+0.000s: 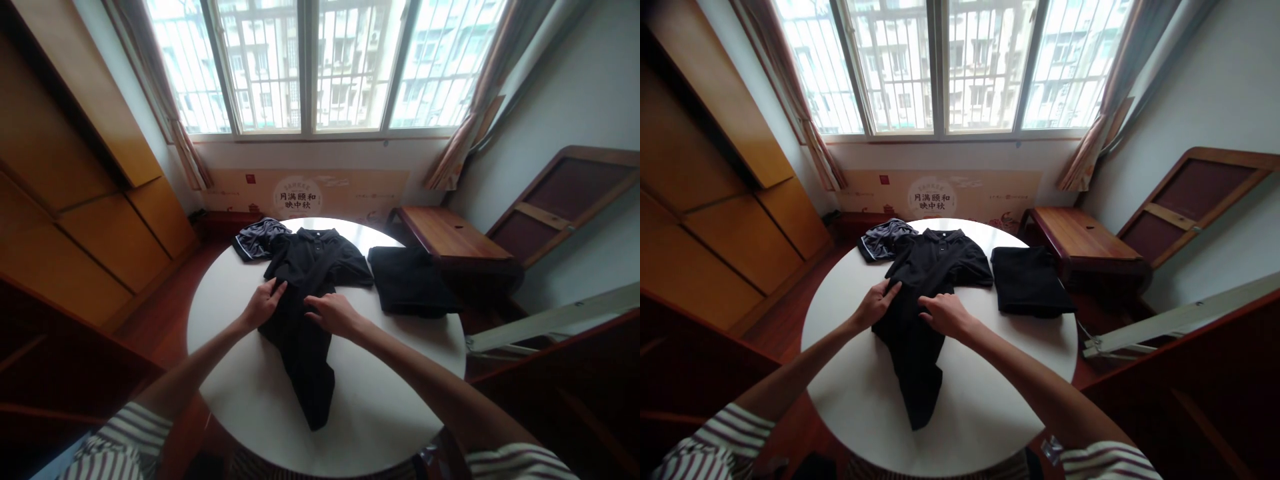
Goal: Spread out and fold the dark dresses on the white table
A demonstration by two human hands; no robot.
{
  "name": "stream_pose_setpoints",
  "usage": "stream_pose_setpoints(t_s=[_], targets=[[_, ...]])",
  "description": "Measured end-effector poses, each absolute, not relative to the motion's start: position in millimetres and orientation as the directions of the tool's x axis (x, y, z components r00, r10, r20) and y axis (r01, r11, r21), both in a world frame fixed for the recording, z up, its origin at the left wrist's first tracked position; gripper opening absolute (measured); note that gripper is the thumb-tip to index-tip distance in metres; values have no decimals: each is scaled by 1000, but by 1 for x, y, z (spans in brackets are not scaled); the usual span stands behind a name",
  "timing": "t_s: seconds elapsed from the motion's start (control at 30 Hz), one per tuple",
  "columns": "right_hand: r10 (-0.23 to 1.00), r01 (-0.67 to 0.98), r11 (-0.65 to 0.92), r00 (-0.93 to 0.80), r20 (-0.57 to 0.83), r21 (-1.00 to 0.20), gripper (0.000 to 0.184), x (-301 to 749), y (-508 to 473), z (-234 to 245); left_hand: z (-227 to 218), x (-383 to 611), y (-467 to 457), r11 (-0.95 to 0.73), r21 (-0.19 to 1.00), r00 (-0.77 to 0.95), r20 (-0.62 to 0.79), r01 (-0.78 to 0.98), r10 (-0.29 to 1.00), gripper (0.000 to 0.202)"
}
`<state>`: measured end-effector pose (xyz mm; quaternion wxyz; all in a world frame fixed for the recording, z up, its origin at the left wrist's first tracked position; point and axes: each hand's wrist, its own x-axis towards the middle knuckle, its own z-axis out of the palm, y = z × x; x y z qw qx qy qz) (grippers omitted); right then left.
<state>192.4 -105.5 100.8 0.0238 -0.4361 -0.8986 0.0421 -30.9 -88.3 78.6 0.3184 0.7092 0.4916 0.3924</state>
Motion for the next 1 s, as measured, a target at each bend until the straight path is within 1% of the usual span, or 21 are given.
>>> stream_pose_setpoints(t_s=[0.07, 0.13, 0.17, 0.23, 0.3, 0.37, 0.43, 0.57, 0.67, 0.73, 0.8, 0.83, 0.87, 0.9, 0.93, 0.97, 1.0], targets=[[781, 777, 623, -625, 8, -96, 42, 193, -108, 100, 79, -32, -87, -235, 909, 223, 164, 345, 961, 46], [776, 775, 628, -631, -11, -73, 49, 194, -110, 98, 77, -34, -87, -152, 949, 271, 75, 276, 960, 55], [773, 773, 632, -634, -26, -59, 47, 194, -111, 97, 74, -34, -88, -132, 952, 282, 51, 276, 958, 62], [761, 763, 645, -647, -53, -42, 32, 195, -112, 94, 69, -34, -90, -145, 938, 286, 52, 316, 957, 72], [755, 757, 652, -653, -61, -39, 23, 194, -111, 92, 66, -31, -93, -186, 924, 311, 78, 335, 947, 67], [748, 749, 661, -663, -37, -46, 23, 193, -111, 91, 67, -28, -95, -223, 922, 357, 103, 316, 928, 57], [739, 737, 673, -674, 12, -57, 24, 197, -111, 94, 72, -28, -94, -268, 906, 343, 150, 328, 927, 50], [768, 763, 637, -616, 178, -106, 30, 235, -113, 105, 85, -53, -86, -324, 820, 146, 290, 471, 946, 42], [804, 791, 581, -519, 290, -194, 34, 293, -117, 108, 91, -97, -79, -255, 773, -17, 325, 581, 946, 35], [840, 822, 526, -460, 289, -218, 33, 335, -123, 104, 92, -126, -76, -157, 748, -123, 305, 644, 944, 28], [890, 877, 440, -395, 229, -195, 29, 366, -130, 97, 91, -146, -78, -50, 709, -210, 275, 704, 938, 24], [910, 900, 397, -361, 206, -179, 28, 376, -136, 93, 89, -150, -81, -23, 677, -234, 285, 736, 930, 25], [922, 916, 363, -328, 204, -170, 28, 380, -142, 90, 87, -152, -86, -31, 636, -235, 329, 771, 915, 28], [925, 922, 347, -306, 225, -173, 29, 380, -149, 87, 85, -149, -93, -77, 584, -204, 400, 808, 893, 30], [917, 915, 357, -304, 260, -190, 30, 374, -158, 85, 82, -144, -101, -159, 524, -133, 476, 837, 869, 31], [898, 894, 392, -322, 298, -216, 30, 366, -166, 83, 79, -137, -110, -273, 456, -14, 533, 847, 846, 30], [872, 860, 449, -363, 329, -242, 30, 354, -175, 82, 77, -129, -120, -406, 388, 146, 549, 828, 823, 28]])
